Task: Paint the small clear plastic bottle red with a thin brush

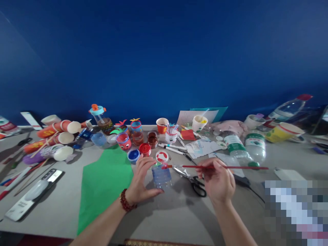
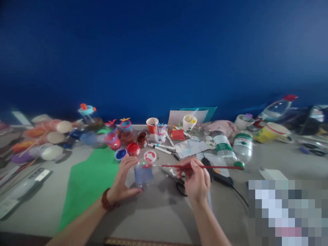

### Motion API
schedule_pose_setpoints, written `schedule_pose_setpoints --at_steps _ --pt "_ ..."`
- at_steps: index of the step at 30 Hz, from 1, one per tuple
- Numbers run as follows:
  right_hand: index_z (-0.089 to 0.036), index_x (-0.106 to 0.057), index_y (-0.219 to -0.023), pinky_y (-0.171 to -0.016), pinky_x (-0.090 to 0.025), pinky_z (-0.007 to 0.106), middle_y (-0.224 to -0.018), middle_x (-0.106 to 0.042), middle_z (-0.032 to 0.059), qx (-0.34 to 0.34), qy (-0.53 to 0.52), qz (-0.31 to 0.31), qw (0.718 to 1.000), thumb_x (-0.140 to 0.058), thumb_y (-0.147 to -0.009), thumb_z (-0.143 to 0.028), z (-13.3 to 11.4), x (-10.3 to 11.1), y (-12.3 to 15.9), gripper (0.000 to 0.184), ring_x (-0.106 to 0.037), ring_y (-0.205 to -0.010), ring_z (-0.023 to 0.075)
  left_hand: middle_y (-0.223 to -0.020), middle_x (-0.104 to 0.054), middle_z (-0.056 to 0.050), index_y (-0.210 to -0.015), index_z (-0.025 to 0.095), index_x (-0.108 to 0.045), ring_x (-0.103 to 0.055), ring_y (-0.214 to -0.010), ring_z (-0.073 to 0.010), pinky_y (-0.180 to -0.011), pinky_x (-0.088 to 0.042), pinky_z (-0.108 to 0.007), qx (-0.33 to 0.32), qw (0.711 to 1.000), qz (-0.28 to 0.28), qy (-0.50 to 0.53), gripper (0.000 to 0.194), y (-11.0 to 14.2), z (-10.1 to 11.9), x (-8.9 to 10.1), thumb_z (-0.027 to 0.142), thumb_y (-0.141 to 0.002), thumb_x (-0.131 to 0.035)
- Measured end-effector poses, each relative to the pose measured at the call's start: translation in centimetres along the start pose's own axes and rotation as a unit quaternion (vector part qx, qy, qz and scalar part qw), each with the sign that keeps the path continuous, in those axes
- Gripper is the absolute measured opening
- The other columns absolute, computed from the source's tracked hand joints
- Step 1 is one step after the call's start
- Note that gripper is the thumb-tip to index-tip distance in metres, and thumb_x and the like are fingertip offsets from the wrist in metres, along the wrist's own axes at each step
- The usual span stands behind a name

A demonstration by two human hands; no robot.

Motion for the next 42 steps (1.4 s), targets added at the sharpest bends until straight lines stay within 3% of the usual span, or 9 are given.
schedule_pose_setpoints --at_steps 9,17,27,34,42 --pt "-0.019 -0.076 -0.067 -0.040 -0.047 0.025 -0.063 -0.069 0.0065 0.022 0.014 -0.028 0.999 -0.063 -0.090 -0.034 -0.4 -0.8 1.4 0.030 -0.064 -0.049 0.0182 -0.132 -0.063 -0.017 -0.150 0.022 -0.043 -0.059 -0.127 -0.0363 -0.116 -0.036 -0.063 -0.023 0.998 -0.004 -0.061 0.083 -0.1 0.5 -0.2 0.060 -0.084 -0.075" --pt "-0.020 -0.079 -0.072 -0.043 -0.049 0.027 -0.065 -0.071 0.0072 0.076 0.045 -0.096 0.991 -0.059 -0.094 -0.030 -0.6 -1.1 2.3 0.031 -0.065 -0.054 0.0193 -0.130 -0.065 -0.017 -0.150 0.020 -0.043 -0.059 -0.127 -0.0357 -0.121 -0.030 -0.062 -0.025 0.993 -0.016 -0.115 0.081 -0.5 1.3 -0.2 0.055 -0.085 -0.075" --pt "-0.020 -0.079 -0.071 -0.044 -0.052 0.029 -0.068 -0.074 0.0076 0.071 0.084 -0.086 0.990 -0.060 -0.093 -0.030 -0.4 -0.8 2.2 0.031 -0.067 -0.054 0.0205 -0.130 -0.065 -0.016 -0.148 0.020 -0.044 -0.058 -0.127 -0.0353 -0.120 -0.030 -0.061 -0.027 0.993 -0.015 -0.111 0.079 -0.7 1.4 -0.2 0.055 -0.084 -0.075" --pt "-0.021 -0.078 -0.065 -0.041 -0.048 0.027 -0.064 -0.071 0.0061 0.092 0.055 -0.038 0.994 -0.061 -0.090 -0.029 -1.4 -0.7 1.3 0.031 -0.064 -0.050 0.0183 -0.131 -0.065 -0.017 -0.148 0.019 -0.044 -0.059 -0.126 -0.0359 -0.118 -0.033 -0.061 -0.018 0.994 -0.012 -0.110 0.080 -0.6 1.3 -0.1 0.057 -0.084 -0.075" --pt "-0.021 -0.080 -0.067 -0.041 -0.051 0.028 -0.064 -0.073 0.0076 0.054 0.062 -0.065 0.994 -0.062 -0.090 -0.032 -0.8 -1.2 1.9 0.031 -0.066 -0.050 0.0203 -0.131 -0.065 -0.017 -0.149 0.021 -0.044 -0.059 -0.127 -0.0364 -0.118 -0.033 -0.063 -0.018 0.994 -0.010 -0.108 0.082 -0.5 1.2 -0.1 0.058 -0.084 -0.075"
Point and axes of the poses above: each hand's wrist, its own y-axis away from the middle knuckle, its own x-axis out of the back of the hand, z = x × y, the point moved 2 cm from there along -y, towards the middle knuckle
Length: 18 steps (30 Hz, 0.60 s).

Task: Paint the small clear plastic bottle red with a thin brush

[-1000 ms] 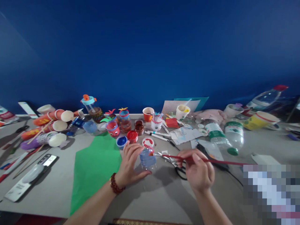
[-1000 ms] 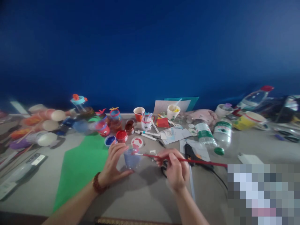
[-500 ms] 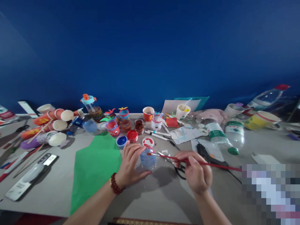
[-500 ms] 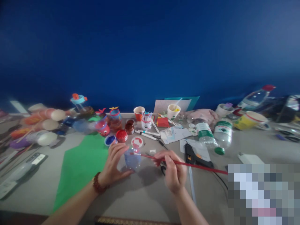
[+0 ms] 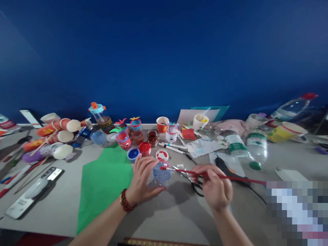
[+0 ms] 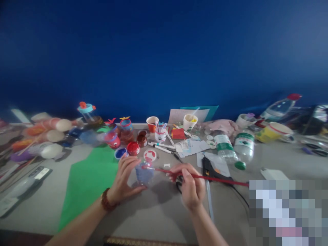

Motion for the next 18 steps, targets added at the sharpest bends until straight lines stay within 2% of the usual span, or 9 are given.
schedule_pose_setpoints --at_steps 6,14,18 --pt "-0.021 -0.078 -0.063 -0.039 -0.048 0.027 -0.061 -0.070 0.0067 0.031 0.001 0.036 0.999 -0.063 -0.088 -0.033 -0.5 0.5 -0.6 0.031 -0.065 -0.048 0.0196 -0.131 -0.065 -0.017 -0.149 0.020 -0.044 -0.060 -0.126 -0.0363 -0.118 -0.034 -0.062 -0.003 1.000 0.004 0.004 0.083 0.0 -0.1 0.0 0.058 -0.082 -0.077" --pt "-0.021 -0.080 -0.070 -0.044 -0.051 0.030 -0.068 -0.075 0.0078 0.007 0.004 -0.022 1.000 -0.061 -0.090 -0.029 0.2 -0.4 0.5 0.029 -0.067 -0.052 0.0205 -0.132 -0.064 -0.017 -0.151 0.021 -0.041 -0.058 -0.128 -0.0361 -0.119 -0.032 -0.063 -0.009 1.000 0.001 0.009 0.082 0.0 0.1 0.0 0.055 -0.085 -0.075" --pt "-0.021 -0.078 -0.067 -0.044 -0.048 0.030 -0.063 -0.072 0.0072 0.019 0.014 0.002 1.000 -0.061 -0.090 -0.030 0.0 0.1 0.1 0.031 -0.064 -0.052 0.0206 -0.132 -0.064 -0.017 -0.150 0.021 -0.042 -0.059 -0.127 -0.0362 -0.119 -0.032 -0.062 -0.002 1.000 -0.002 0.006 0.082 -0.1 0.0 0.0 0.058 -0.085 -0.074"
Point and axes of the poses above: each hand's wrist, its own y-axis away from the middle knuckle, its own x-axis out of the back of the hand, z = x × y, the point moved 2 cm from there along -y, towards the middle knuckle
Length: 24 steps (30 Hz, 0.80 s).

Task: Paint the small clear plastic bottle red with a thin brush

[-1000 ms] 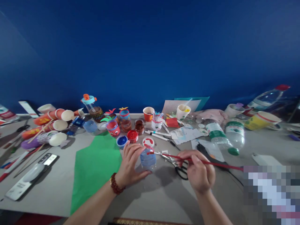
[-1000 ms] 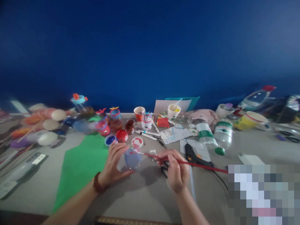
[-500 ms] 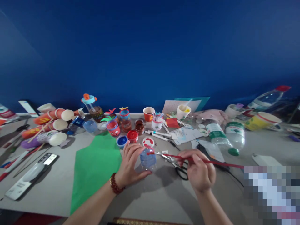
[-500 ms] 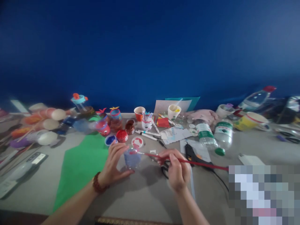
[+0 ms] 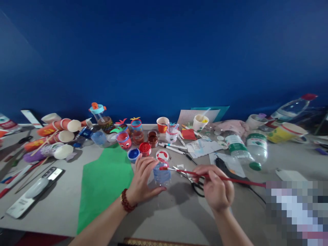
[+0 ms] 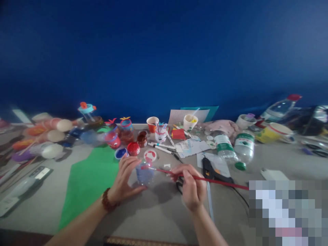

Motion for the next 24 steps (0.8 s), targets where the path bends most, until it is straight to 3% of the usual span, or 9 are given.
schedule_pose_setpoints --at_steps 5,11,17,24 --pt "-0.022 -0.077 -0.063 -0.040 -0.045 0.029 -0.059 -0.069 0.0076 0.023 -0.004 0.038 0.999 -0.061 -0.088 -0.033 -0.54 0.25 -0.53 0.031 -0.063 -0.050 0.0210 -0.130 -0.065 -0.016 -0.149 0.021 -0.044 -0.060 -0.126 -0.0362 -0.118 -0.034 -0.062 -0.003 1.000 0.004 -0.005 0.082 0.03 -0.07 0.00 0.059 -0.084 -0.074" --pt "-0.020 -0.076 -0.063 -0.040 -0.047 0.029 -0.061 -0.071 0.0072 0.004 -0.007 0.011 1.000 -0.062 -0.088 -0.033 -0.24 0.01 -0.52 0.032 -0.064 -0.049 0.0201 -0.130 -0.065 -0.017 -0.149 0.020 -0.043 -0.059 -0.127 -0.0359 -0.118 -0.033 -0.062 -0.004 1.000 -0.002 0.001 0.081 0.00 -0.05 0.04 0.059 -0.085 -0.074" --pt "-0.020 -0.076 -0.062 -0.040 -0.045 0.028 -0.061 -0.068 0.0067 -0.001 -0.017 0.056 0.998 -0.062 -0.086 -0.034 -0.12 0.78 -0.89 0.031 -0.062 -0.048 0.0191 -0.130 -0.064 -0.017 -0.149 0.019 -0.043 -0.059 -0.126 -0.0360 -0.117 -0.034 -0.063 -0.007 1.000 0.005 0.005 0.081 0.03 -0.18 0.15 0.061 -0.085 -0.073" --pt "-0.020 -0.077 -0.064 -0.038 -0.046 0.027 -0.060 -0.071 0.0073 -0.021 -0.014 0.033 0.999 -0.062 -0.087 -0.033 -0.22 0.18 -0.84 0.031 -0.064 -0.046 0.0191 -0.132 -0.064 -0.017 -0.149 0.020 -0.044 -0.059 -0.128 -0.0362 -0.119 -0.032 -0.063 0.002 1.000 0.001 0.008 0.083 0.28 -0.23 0.00 0.060 -0.084 -0.075"
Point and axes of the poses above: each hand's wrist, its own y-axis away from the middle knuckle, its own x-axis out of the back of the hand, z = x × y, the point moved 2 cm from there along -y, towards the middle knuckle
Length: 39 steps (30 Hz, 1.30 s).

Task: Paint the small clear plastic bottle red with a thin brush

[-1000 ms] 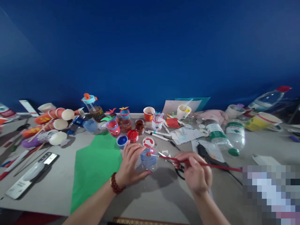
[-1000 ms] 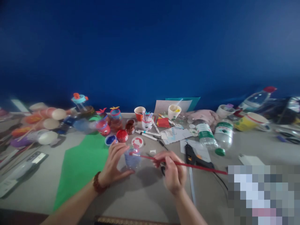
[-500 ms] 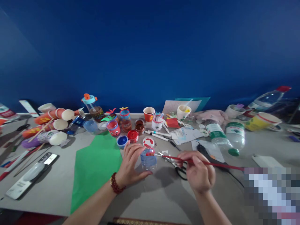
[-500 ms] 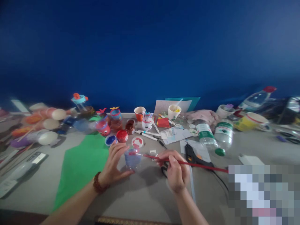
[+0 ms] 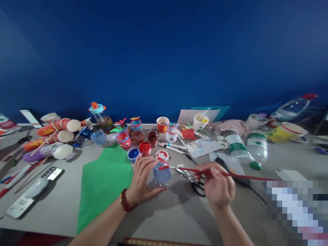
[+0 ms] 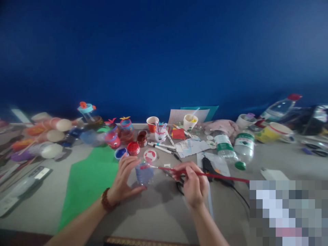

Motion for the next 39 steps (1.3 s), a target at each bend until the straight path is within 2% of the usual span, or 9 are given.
schedule_pose_setpoints --at_steps 5,11,17,20,23,26,29,33,39 --pt "-0.019 -0.075 -0.060 -0.037 -0.046 0.027 -0.058 -0.070 0.0059 0.013 0.000 0.037 0.999 -0.063 -0.083 -0.033 0.0 0.4 -0.3 0.029 -0.064 -0.045 0.0192 -0.132 -0.064 -0.017 -0.146 0.019 -0.045 -0.057 -0.127 -0.0354 -0.119 -0.032 -0.061 -0.005 1.000 0.001 -0.005 0.080 -0.1 0.0 0.1 0.060 -0.085 -0.074" --pt "-0.018 -0.075 -0.061 -0.039 -0.045 0.026 -0.059 -0.070 0.0063 -0.001 0.004 0.014 1.000 -0.063 -0.084 -0.034 0.3 0.3 -0.2 0.031 -0.063 -0.045 0.0180 -0.131 -0.063 -0.018 -0.146 0.016 -0.045 -0.057 -0.128 -0.0354 -0.119 -0.032 -0.061 -0.008 1.000 0.003 -0.007 0.080 -0.1 0.1 0.1 0.059 -0.085 -0.075" --pt "-0.017 -0.072 -0.060 -0.036 -0.041 0.025 -0.056 -0.069 0.0052 0.051 -0.011 0.112 0.992 -0.063 -0.081 -0.031 0.2 1.1 -0.9 0.027 -0.061 -0.041 0.0170 -0.133 -0.064 -0.017 -0.146 0.018 -0.046 -0.057 -0.128 -0.0357 -0.119 -0.033 -0.061 0.003 1.000 0.004 0.005 0.080 0.0 0.0 0.2 0.060 -0.084 -0.075" --pt "-0.017 -0.078 -0.073 -0.040 -0.046 0.026 -0.062 -0.075 0.0070 0.055 -0.032 0.111 0.992 -0.062 -0.089 -0.036 0.6 1.2 -1.0 0.029 -0.065 -0.046 0.0189 -0.132 -0.064 -0.018 -0.145 0.018 -0.046 -0.058 -0.127 -0.0357 -0.118 -0.034 -0.061 0.003 1.000 0.009 0.014 0.081 0.0 -0.1 0.2 0.063 -0.083 -0.075" --pt "-0.021 -0.081 -0.102 -0.058 -0.058 0.033 -0.086 -0.082 0.0090 0.054 0.002 0.032 0.998 -0.057 -0.100 -0.039 1.1 0.8 -0.6 0.029 -0.074 -0.068 0.0231 -0.131 -0.065 -0.018 -0.145 0.018 -0.045 -0.059 -0.126 -0.0358 -0.119 -0.032 -0.062 0.003 1.000 0.005 0.019 0.083 0.0 -0.1 0.0 0.063 -0.083 -0.075" --pt "-0.025 -0.081 -0.109 -0.080 -0.061 0.038 -0.099 -0.082 0.0081 0.109 0.119 -0.106 0.981 -0.057 -0.104 -0.031 1.4 0.1 0.0 0.025 -0.075 -0.089 0.0246 -0.132 -0.067 -0.017 -0.147 0.019 -0.041 -0.060 -0.127 -0.0360 -0.120 -0.029 -0.063 0.005 1.000 -0.010 0.016 0.085 0.0 -0.1 -0.2 0.061 -0.082 -0.077" --pt "-0.028 -0.078 -0.118 -0.092 -0.059 0.039 -0.113 -0.079 0.0096 0.178 0.232 -0.240 0.925 -0.064 -0.101 -0.035 1.5 -0.6 0.3 0.024 -0.071 -0.108 0.0274 -0.131 -0.068 -0.016 -0.147 0.020 -0.041 -0.061 -0.126 -0.0356 -0.119 -0.030 -0.062 0.003 1.000 -0.010 0.010 0.083 -0.1 0.1 -0.2 0.060 -0.083 -0.076" --pt "-0.027 -0.056 -0.149 -0.107 -0.055 0.046 -0.140 -0.067 0.0140 0.223 0.331 -0.343 0.850 -0.080 -0.084 -0.057 1.7 -1.0 0.5 0.075 -0.058 -0.135 0.0350 -0.130 -0.069 -0.017 -0.145 0.019 -0.045 -0.061 -0.125 -0.0350 -0.118 -0.031 -0.060 0.006 1.000 -0.013 -0.001 0.082 -0.2 0.2 -0.2 0.064 -0.083 -0.073" --pt "-0.023 -0.032 -0.164 -0.123 -0.035 0.061 -0.151 -0.059 0.0195 0.270 0.409 -0.403 0.773 -0.075 -0.091 -0.048 2.0 -1.4 0.8 0.088 -0.048 -0.146 0.0371 -0.126 -0.070 -0.017 -0.142 0.017 -0.050 -0.062 -0.123 -0.0352 -0.119 -0.031 -0.059 0.002 1.000 -0.005 -0.019 0.086 -0.2 0.2 -0.3 0.079 -0.083 -0.064"
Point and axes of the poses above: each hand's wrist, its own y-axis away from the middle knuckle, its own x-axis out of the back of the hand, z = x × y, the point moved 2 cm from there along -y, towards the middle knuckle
